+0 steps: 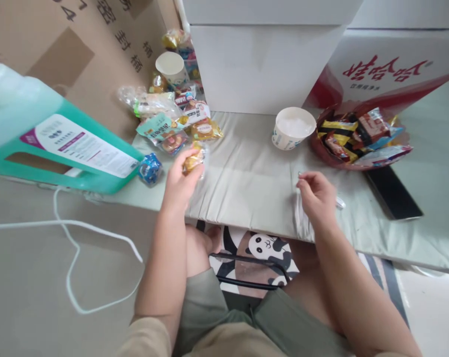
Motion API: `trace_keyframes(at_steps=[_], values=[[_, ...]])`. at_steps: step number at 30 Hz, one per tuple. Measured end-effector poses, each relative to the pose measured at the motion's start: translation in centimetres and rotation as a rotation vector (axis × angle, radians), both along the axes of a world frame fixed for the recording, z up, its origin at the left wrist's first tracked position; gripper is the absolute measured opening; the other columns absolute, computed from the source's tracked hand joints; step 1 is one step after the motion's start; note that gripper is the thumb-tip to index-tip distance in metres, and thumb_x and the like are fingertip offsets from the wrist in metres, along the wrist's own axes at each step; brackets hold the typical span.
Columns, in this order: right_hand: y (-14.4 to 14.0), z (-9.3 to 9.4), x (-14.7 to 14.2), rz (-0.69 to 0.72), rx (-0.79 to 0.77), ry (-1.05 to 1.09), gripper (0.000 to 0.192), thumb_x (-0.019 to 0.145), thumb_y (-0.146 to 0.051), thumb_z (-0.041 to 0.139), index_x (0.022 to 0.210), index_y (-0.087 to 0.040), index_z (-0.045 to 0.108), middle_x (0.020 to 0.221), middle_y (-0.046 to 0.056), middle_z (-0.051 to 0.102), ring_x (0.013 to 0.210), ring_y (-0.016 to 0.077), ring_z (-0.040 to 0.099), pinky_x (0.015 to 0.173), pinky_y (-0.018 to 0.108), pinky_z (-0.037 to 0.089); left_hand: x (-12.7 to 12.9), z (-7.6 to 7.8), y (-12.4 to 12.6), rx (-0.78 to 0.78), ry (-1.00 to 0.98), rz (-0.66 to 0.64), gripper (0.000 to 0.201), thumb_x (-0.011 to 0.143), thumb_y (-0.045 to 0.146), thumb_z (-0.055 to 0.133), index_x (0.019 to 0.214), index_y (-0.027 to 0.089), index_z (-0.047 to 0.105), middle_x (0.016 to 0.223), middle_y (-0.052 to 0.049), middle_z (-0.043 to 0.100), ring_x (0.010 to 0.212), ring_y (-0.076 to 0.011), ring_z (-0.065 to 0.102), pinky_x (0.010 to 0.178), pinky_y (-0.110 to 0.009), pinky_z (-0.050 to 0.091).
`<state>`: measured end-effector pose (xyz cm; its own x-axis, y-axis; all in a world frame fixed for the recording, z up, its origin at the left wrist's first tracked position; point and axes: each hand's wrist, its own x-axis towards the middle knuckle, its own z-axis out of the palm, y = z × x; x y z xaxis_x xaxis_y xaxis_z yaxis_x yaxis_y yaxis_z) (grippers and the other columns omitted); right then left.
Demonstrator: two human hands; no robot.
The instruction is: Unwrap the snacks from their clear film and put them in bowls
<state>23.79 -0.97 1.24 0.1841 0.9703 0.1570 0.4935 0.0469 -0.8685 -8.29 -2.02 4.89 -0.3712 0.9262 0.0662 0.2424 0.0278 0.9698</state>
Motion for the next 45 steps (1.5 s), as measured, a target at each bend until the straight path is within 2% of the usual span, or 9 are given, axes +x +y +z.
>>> trace_keyframes(at_steps=[4,8,15,23,27,33,37,42,45], values=[[0.0,-2.0,4.4,-0.046,0.13,-0.504,0.041,0.076,-0.039,0.064,0.112,-0.02,0.068,0.124,0.018,0.064,0.12,0.034,0.06,0.104,0.053,0.047,2.4,1.0,0.4,-0.122,-0.619,-0.25,0.046,0.077,0.029,0.072,0.122,0.032,0.06,0.103,0.001,0.071,0.084,-0.0149,0.069,0.066,-0.024,0.054],[-0.5,-3.5,7.2,-0.011,-0.013,-0.643,0.046,0.079,-0.044,0.063,0.115,-0.016,0.072,0.13,0.024,0.061,0.125,0.0403,0.059,0.105,0.059,0.047,4.8,-0.9,3.0,-0.347,-0.835,-0.271,0.02,0.077,0.026,0.072,0.095,0.019,0.065,0.077,0.002,0.067,0.063,-0.0103,0.063,0.058,-0.021,0.052],[-1.4,-0.2,3.9,0.169,0.039,-0.315,0.037,0.097,-0.044,0.049,0.112,-0.021,0.074,0.089,0.008,0.075,0.076,0.0213,0.068,0.072,0.034,0.053,7.9,-1.6,4.5,-0.442,-0.751,-0.349,0.023,0.077,0.028,0.079,0.094,0.017,0.069,0.077,0.002,0.068,0.063,-0.0088,0.061,0.052,-0.017,0.049],[-1.3,0.3,-1.8,0.373,0.038,-0.331,0.039,0.102,-0.037,0.044,0.118,-0.026,0.077,0.091,0.007,0.075,0.082,0.021,0.069,0.07,0.031,0.047,8.7,-0.8,3.7,-0.446,-0.629,-0.47,0.033,0.084,0.036,0.075,0.113,0.02,0.073,0.107,-0.005,0.076,0.078,-0.0115,0.067,0.059,-0.019,0.055],[-1.4,0.2,-0.5,0.32,-0.053,-0.455,0.037,0.1,-0.04,0.046,0.114,-0.029,0.079,0.087,0.006,0.073,0.078,0.0225,0.067,0.066,0.032,0.042,6.9,-0.9,3.9,-0.431,-0.64,-0.436,0.027,0.086,0.033,0.071,0.109,0.018,0.074,0.098,-0.006,0.076,0.072,-0.0126,0.068,0.055,-0.02,0.055],[-1.0,-1.0,4.9,0.038,-0.014,-0.558,0.036,0.095,-0.044,0.051,0.106,-0.025,0.08,0.09,0.009,0.072,0.079,0.0239,0.063,0.067,0.034,0.043,6.1,-2.0,4.6,-0.421,-0.704,-0.295,0.025,0.09,0.037,0.06,0.1,0.018,0.071,0.088,-0.005,0.074,0.073,-0.0155,0.069,0.057,-0.023,0.054],[-0.5,-1.8,6.3,-0.091,0.009,-0.571,0.03,0.091,-0.04,0.056,0.102,-0.025,0.08,0.101,0.012,0.068,0.095,0.0279,0.061,0.083,0.043,0.047,8.5,-3.5,4.1,-0.374,-0.409,-0.307,0.03,0.089,0.043,0.064,0.106,0.019,0.068,0.101,-0.008,0.073,0.096,-0.0225,0.071,0.078,-0.031,0.058],[-0.5,-1.7,5.2,-0.228,0.124,-0.56,0.028,0.088,-0.023,0.057,0.109,-0.023,0.076,0.126,0.017,0.062,0.127,0.0396,0.049,0.105,0.062,0.036,8.4,-3.2,3.6,0.027,0.283,-0.014,0.057,0.081,0.03,0.076,0.133,0.028,0.054,0.139,-0.009,0.055,0.127,-0.0263,0.057,0.107,-0.041,0.047],[-0.8,-1.6,3.4,-0.035,0.171,-0.501,0.033,0.088,-0.022,0.055,0.116,-0.02,0.072,0.124,0.018,0.063,0.122,0.0363,0.055,0.105,0.058,0.042,8.0,-2.7,3.2,0.069,0.446,-0.316,0.049,0.076,0.03,0.078,0.122,0.025,0.063,0.133,-0.01,0.058,0.129,-0.0286,0.055,0.112,-0.044,0.044]])
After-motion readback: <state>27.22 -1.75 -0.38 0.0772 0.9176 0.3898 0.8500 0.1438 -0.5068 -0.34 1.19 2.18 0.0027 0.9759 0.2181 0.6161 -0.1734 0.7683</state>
